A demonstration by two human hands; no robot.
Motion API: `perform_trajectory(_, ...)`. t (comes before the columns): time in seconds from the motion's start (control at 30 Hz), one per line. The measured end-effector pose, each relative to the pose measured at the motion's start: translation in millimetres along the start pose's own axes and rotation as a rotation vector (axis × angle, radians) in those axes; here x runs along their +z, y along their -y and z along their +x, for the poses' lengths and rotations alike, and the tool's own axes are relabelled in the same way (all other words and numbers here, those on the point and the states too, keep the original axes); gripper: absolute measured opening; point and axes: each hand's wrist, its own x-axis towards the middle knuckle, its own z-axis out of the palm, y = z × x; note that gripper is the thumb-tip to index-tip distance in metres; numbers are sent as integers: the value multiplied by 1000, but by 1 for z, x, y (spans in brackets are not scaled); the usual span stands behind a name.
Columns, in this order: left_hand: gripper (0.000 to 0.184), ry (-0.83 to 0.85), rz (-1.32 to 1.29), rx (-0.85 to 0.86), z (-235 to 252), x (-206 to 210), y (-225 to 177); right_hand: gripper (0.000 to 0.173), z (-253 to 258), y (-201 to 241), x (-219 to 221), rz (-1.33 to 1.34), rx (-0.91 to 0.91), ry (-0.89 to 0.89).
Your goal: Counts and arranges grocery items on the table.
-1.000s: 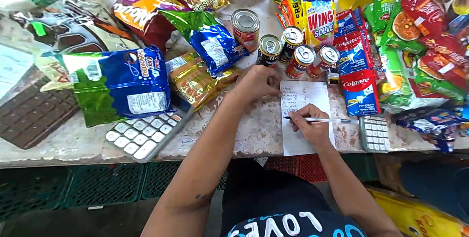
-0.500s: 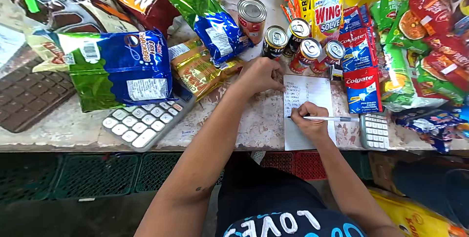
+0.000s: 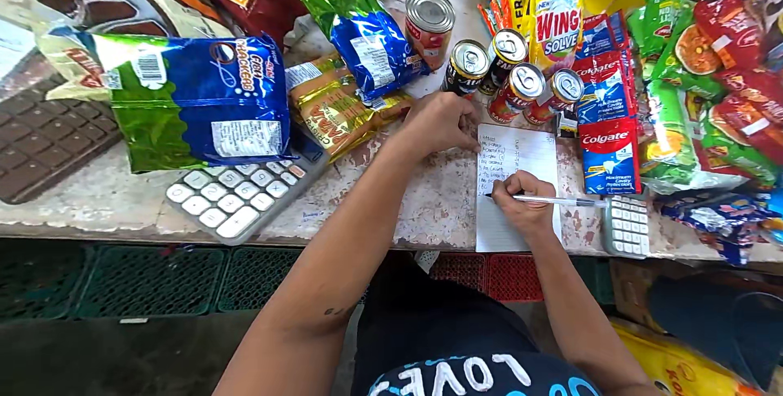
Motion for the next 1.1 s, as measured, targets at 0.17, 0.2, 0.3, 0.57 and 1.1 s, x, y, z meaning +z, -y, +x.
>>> perform_trajectory(0.17, 40, 6, 3, 5, 0, -2, -1, 29, 0, -1, 0, -56, -6, -18)
perform_trajectory(0.2, 41, 2, -4, 9, -1, -1, -1, 29, -1, -2, -1, -56, -8, -17)
perform_trajectory(0.3, 41, 8, 4, 0, -1, -2, -2, 27, 0, -2, -1, -42, 9, -13)
perform_trajectory(0.57, 40, 12, 17, -6, 0, -2, -2, 29, 0, 1, 0, -52, 1, -38)
perform_trajectory(1.1, 41, 27, 25, -31, -1, -3, -4, 32, 1, 3, 0, -89, 18, -68)
